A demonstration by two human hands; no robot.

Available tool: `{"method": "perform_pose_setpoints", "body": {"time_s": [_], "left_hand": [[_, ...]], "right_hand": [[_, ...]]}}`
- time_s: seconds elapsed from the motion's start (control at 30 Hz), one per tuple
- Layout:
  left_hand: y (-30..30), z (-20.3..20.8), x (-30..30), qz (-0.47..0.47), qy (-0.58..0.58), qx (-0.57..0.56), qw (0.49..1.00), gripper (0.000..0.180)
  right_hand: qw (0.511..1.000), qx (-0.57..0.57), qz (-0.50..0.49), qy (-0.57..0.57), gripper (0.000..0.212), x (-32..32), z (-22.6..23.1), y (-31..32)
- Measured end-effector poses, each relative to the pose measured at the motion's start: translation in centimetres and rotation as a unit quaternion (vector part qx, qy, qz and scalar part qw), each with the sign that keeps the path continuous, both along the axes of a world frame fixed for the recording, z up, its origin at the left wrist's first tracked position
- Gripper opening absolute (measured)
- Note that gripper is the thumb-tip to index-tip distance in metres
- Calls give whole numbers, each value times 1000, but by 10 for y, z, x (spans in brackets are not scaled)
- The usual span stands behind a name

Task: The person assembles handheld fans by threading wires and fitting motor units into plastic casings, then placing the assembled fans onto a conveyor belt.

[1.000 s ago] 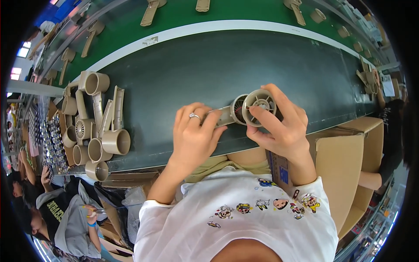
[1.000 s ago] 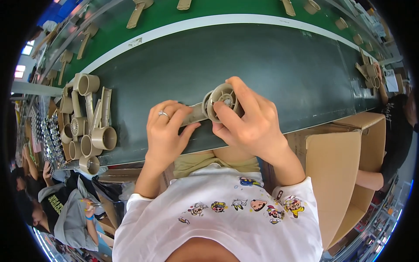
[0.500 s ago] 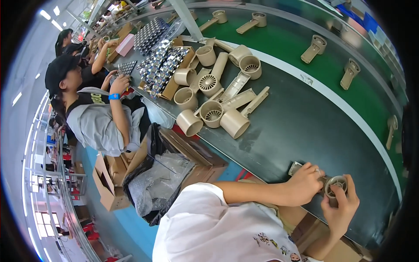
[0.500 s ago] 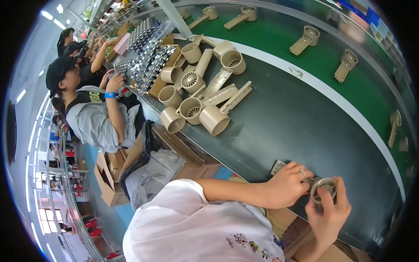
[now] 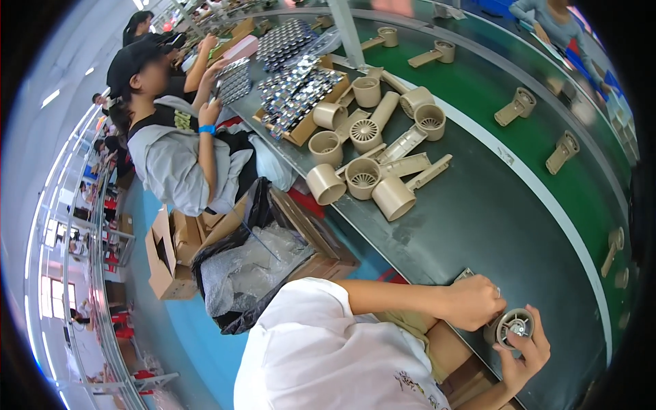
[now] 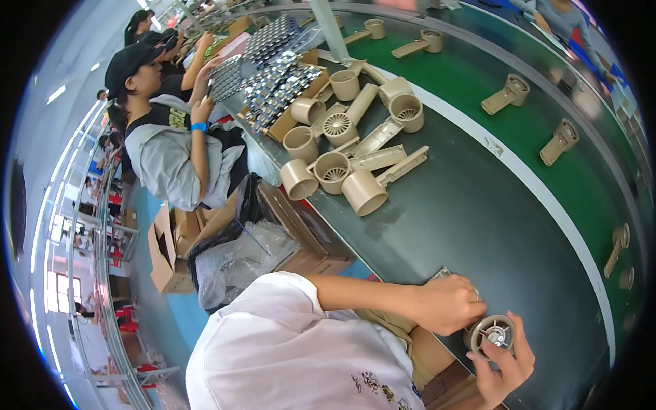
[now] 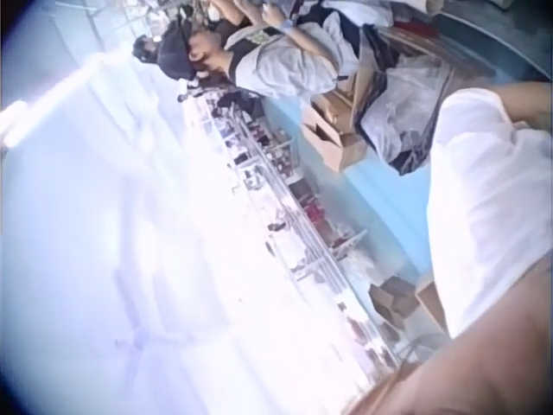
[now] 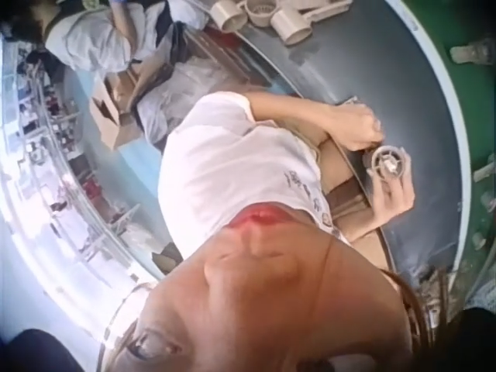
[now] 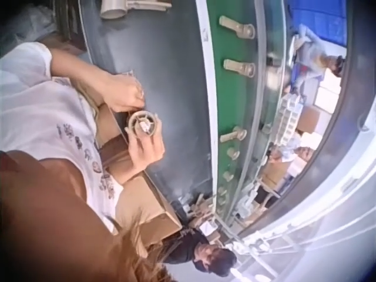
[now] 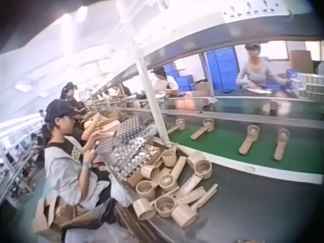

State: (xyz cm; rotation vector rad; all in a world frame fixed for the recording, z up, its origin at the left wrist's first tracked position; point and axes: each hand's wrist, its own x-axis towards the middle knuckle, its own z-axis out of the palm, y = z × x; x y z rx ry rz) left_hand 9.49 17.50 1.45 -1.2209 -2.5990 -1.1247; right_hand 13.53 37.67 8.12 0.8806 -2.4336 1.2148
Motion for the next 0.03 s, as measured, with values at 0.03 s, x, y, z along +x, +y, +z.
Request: {"method": "perform_pose_setpoints", "body": {"time_s": [0.03], "left_hand": [[2,-1,2,-20,-3,-12,1000,19]], "right_hand": [[1000,-1,8,-1,32,-1,0,0]]}}
